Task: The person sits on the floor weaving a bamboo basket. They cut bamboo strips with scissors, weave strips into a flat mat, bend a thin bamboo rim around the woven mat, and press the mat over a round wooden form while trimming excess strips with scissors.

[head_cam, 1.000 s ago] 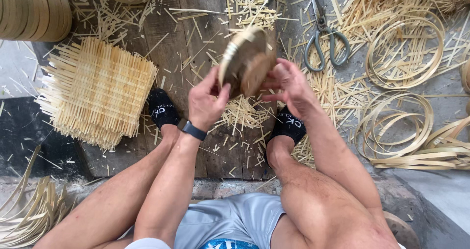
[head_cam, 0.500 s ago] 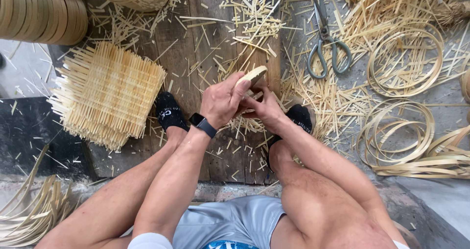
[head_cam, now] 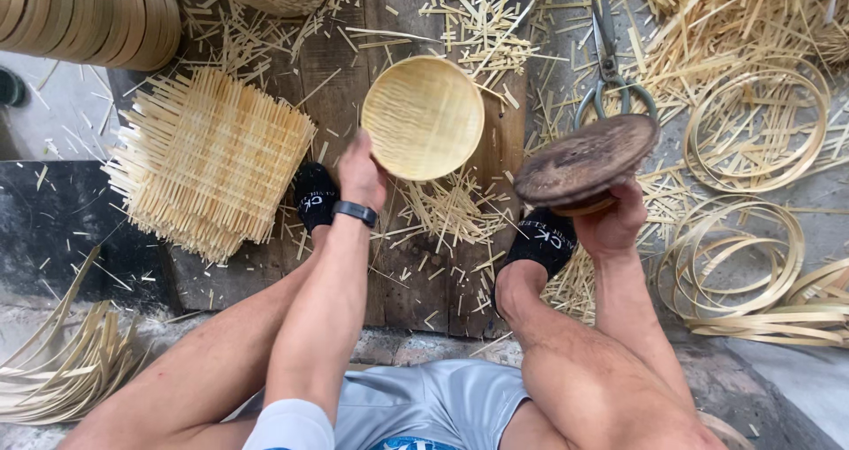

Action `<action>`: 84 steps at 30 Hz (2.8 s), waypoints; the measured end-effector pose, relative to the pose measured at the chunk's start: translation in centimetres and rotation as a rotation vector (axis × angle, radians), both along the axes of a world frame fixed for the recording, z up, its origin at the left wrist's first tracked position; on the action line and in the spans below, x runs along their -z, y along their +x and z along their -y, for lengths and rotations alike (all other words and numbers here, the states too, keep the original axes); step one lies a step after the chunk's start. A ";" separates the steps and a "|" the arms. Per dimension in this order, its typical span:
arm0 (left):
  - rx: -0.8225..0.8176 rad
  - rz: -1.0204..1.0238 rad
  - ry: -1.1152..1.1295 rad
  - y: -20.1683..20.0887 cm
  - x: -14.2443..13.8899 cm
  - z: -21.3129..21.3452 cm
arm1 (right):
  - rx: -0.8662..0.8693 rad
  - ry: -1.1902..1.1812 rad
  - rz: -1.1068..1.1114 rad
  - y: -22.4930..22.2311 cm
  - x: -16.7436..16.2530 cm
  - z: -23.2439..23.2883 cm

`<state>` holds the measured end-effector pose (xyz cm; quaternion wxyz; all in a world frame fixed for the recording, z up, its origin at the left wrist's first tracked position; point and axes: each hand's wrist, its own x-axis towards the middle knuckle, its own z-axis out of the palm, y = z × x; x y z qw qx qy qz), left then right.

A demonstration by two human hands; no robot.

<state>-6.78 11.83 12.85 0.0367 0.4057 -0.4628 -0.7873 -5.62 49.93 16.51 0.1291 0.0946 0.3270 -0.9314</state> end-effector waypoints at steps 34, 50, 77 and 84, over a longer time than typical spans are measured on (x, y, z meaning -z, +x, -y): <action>0.569 -0.305 -2.093 -20.1 -18.5 19.4 | -0.080 0.122 0.124 2.6 5.4 2.5; 0.533 -0.451 -2.105 -20.1 -18.7 20.2 | -0.095 0.233 0.084 0.7 2.1 4.9; 0.667 -0.315 -2.027 -21.9 -17.6 21.9 | -0.341 0.106 0.334 -3.4 2.3 11.3; 0.714 -0.246 -1.884 -12.2 -12.7 17.5 | -0.361 0.497 0.427 -8.4 1.7 16.0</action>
